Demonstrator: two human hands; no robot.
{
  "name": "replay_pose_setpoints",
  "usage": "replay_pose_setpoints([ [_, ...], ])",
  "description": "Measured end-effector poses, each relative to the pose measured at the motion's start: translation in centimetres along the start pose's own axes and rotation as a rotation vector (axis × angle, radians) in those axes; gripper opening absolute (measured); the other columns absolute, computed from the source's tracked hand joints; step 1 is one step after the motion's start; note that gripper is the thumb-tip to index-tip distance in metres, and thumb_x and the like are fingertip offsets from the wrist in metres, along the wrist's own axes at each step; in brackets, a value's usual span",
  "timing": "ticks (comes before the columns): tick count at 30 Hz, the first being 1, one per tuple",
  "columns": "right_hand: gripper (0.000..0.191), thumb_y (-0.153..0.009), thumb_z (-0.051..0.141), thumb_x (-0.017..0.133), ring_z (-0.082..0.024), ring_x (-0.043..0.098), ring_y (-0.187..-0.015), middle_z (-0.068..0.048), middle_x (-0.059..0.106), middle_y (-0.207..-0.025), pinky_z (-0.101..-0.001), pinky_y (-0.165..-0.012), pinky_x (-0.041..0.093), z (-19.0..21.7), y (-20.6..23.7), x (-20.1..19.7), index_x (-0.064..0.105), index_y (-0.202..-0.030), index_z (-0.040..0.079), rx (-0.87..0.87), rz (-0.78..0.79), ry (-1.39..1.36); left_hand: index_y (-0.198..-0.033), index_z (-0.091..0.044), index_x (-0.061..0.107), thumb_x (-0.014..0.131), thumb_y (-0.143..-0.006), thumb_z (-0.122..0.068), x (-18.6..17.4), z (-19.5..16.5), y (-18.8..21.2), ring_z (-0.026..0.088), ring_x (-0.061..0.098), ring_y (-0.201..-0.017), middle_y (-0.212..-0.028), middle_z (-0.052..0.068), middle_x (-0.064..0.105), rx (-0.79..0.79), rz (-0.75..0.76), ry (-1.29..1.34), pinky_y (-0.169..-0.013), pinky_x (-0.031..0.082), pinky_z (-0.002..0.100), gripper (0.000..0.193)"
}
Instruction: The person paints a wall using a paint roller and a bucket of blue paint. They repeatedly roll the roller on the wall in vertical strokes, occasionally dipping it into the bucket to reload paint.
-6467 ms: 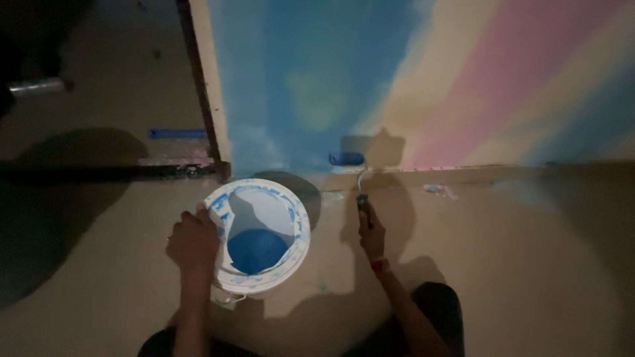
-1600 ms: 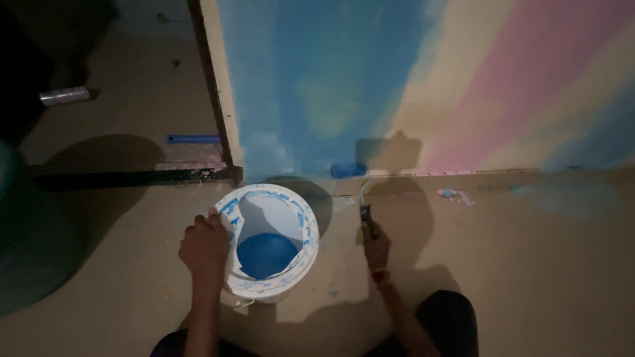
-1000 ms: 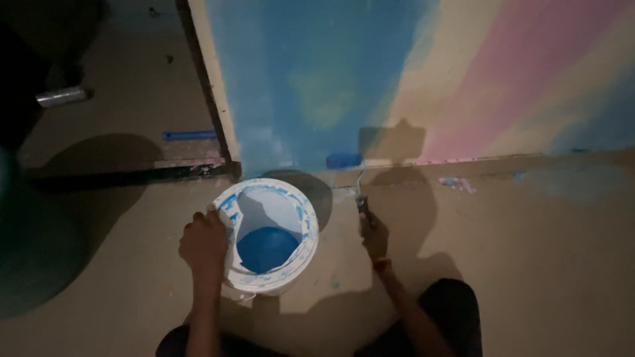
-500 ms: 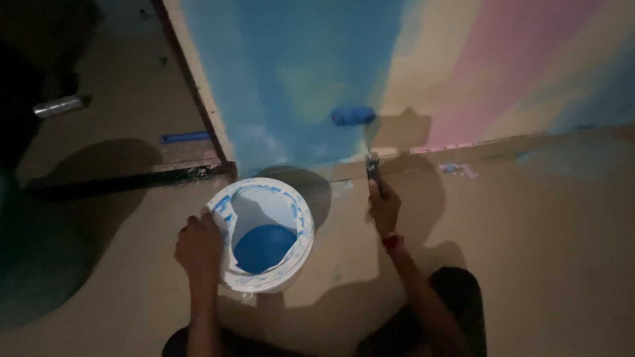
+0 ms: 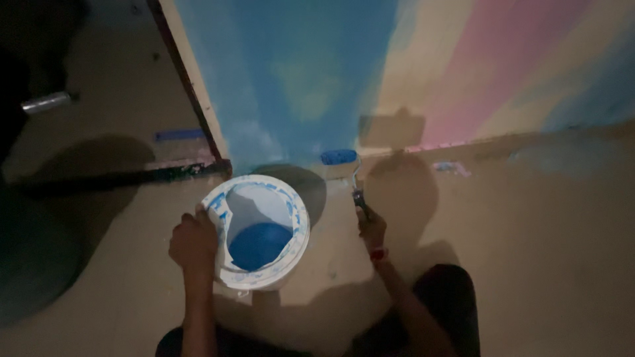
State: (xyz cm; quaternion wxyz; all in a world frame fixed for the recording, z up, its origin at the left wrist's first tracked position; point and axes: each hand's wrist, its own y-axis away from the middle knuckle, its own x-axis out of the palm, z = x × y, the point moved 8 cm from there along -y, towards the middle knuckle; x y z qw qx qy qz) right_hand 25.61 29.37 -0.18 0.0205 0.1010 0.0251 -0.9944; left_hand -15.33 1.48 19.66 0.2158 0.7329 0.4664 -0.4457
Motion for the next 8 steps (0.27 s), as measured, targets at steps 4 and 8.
replay_pose_setpoints([
  [4,0.040,-0.106,0.044,0.064,-0.002,0.052,-0.055,0.007,0.056,-0.063,-0.0216,-0.050,0.043,4.8,-1.4,-0.8,0.075,-0.104,0.005,-0.377,-0.045,0.060,-0.108,0.001,0.071,0.035,-0.109,-0.051,-0.1,0.3,0.1,0.050,0.070,-0.092,-0.102,0.031,0.071,0.006,0.015,0.006,-0.081,0.054,0.059,0.064],
  [8,0.042,-0.101,0.041,0.069,-0.004,0.041,-0.055,0.008,0.047,-0.065,-0.0245,-0.048,0.034,7.9,-3.4,-2.1,0.076,-0.121,0.006,-0.300,-0.002,-0.251,-0.111,0.000,0.070,0.031,-0.110,-0.051,0.4,0.6,0.1,0.046,0.072,-0.091,-0.102,0.029,0.072,-0.045,0.078,0.022,-0.080,0.055,0.058,0.065],
])
